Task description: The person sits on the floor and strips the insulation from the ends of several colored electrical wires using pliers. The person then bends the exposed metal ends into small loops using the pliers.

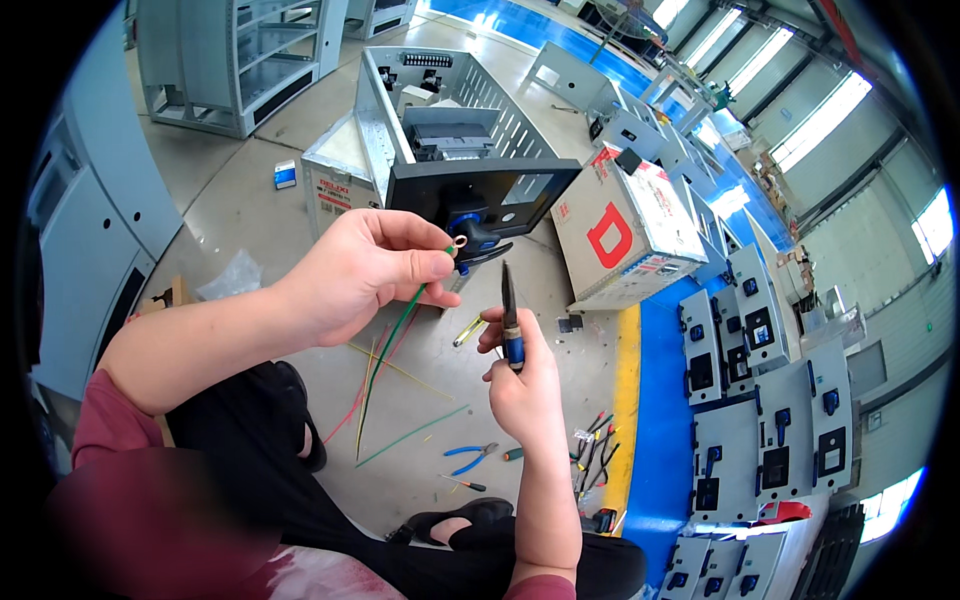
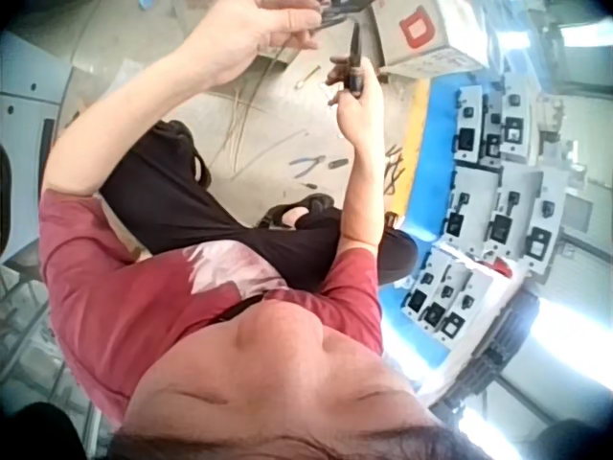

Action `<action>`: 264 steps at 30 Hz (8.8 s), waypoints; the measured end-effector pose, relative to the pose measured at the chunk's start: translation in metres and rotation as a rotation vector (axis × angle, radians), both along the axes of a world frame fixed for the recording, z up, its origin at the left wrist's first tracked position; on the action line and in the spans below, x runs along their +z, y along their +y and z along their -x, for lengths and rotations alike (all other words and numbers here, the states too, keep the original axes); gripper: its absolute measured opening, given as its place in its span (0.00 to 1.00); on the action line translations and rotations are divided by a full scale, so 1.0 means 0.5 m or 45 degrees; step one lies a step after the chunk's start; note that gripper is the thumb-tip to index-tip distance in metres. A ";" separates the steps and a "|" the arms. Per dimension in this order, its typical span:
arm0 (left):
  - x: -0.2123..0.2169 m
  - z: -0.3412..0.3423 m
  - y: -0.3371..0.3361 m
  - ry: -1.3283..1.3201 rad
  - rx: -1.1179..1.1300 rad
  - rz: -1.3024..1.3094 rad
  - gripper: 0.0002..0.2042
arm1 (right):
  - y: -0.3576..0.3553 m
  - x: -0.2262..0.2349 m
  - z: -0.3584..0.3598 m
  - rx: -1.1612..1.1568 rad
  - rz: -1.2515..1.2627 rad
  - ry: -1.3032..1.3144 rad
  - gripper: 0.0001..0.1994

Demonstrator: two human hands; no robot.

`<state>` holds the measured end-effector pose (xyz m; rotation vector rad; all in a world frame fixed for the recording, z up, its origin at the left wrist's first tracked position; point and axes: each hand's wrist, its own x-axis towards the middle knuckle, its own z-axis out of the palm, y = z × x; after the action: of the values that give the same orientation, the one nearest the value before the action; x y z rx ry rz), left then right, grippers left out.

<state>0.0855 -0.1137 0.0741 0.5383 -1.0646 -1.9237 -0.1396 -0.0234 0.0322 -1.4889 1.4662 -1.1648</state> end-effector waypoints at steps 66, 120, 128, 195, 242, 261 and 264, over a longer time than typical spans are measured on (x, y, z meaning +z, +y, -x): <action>0.059 0.052 0.079 0.054 0.331 1.438 0.11 | 0.132 0.237 0.089 0.440 -0.153 0.387 0.13; 0.065 0.089 0.066 -0.201 -0.338 0.245 0.09 | 0.109 0.142 0.113 -0.174 0.482 1.014 0.22; 0.074 0.082 0.076 -0.231 -0.283 0.319 0.08 | 0.104 0.131 0.107 -0.233 0.615 1.064 0.18; -0.050 -0.005 0.295 -0.347 -0.726 1.594 0.09 | 0.117 -0.984 -0.050 -0.909 -1.175 0.298 0.20; -0.056 0.024 0.061 -0.741 -0.217 1.349 0.13 | 0.056 -0.728 0.165 -0.536 0.107 -2.300 0.14; -0.021 0.005 0.085 -0.652 0.201 1.584 0.09 | 0.053 -0.173 -0.134 -0.554 0.455 0.017 0.31; -0.026 -0.003 0.088 -0.660 0.211 1.587 0.10 | 0.063 -0.152 -0.144 -0.605 0.423 0.086 0.36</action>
<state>0.0870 -0.0697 0.0612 0.3506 -2.1633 -0.6757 -0.0678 0.0083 -0.0440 -1.4410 1.8014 -1.7247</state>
